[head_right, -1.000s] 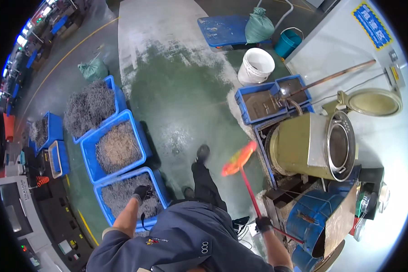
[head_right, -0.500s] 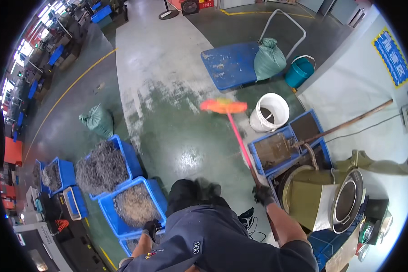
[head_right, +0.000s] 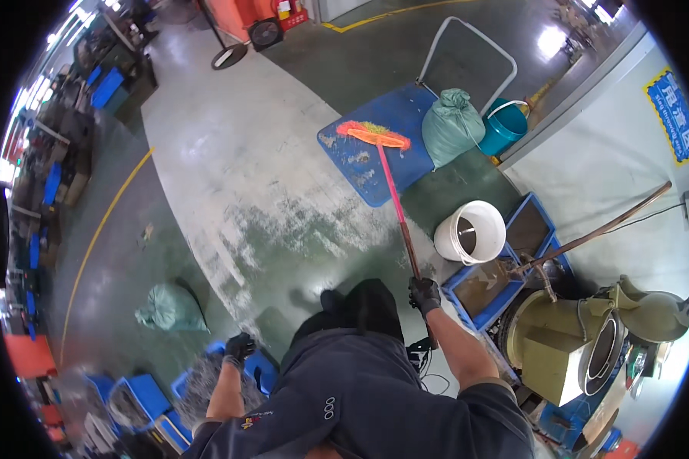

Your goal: Packing industrial scraps into bags, loading them onto a trolley for transport, and sweeping the workstation floor.

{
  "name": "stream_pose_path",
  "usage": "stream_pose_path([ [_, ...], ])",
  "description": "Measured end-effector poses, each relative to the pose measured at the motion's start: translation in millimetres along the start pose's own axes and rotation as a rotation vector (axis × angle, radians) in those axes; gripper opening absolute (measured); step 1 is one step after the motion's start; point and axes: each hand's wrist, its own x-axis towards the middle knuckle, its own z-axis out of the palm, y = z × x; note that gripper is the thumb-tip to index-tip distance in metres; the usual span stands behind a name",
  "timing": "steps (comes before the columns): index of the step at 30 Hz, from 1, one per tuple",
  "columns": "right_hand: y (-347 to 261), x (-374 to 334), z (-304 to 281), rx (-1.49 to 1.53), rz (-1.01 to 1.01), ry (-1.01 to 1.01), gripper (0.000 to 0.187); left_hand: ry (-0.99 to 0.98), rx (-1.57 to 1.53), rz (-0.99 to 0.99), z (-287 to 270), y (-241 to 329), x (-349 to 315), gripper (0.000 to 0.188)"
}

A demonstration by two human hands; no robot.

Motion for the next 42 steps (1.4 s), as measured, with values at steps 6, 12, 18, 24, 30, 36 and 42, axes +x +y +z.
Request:
stream_pose_path([
  [6,-150.5,148.4,20.8,-0.172,-0.119,0.272,0.039,0.052,0.654,0.219,59.3,212.1,107.5,0.023],
  [12,-332.6,340.3,26.1,-0.332,0.085,0.316,0.052,0.174,0.222,-0.079,147.7,321.3,165.5,0.030],
  [18,-324.1,384.8,100.0,0.187,0.233,0.185,0.030,0.141,0.353,-0.137,192.1,406.5,193.8,0.027],
  [24,-250.6,187.9,133.7,0.962,0.453,-0.052,0.013,-0.054,0.587,-0.421,177.5,489.0,274.0,0.027],
  [30,-217.5,1.4,235.1,0.140,0.475,0.254,0.029,-0.190,0.637,-0.416,155.4,587.8,365.9,0.032],
  [36,-284.0,-10.2,268.2,-0.759,0.319,0.464,0.044,-0.223,0.767,-0.327,154.3,669.7,400.8,0.027],
  [42,-303.9,127.2,225.3,-0.862,0.197,0.478,0.049,-0.181,0.905,-0.273,155.9,687.8,393.4,0.027],
])
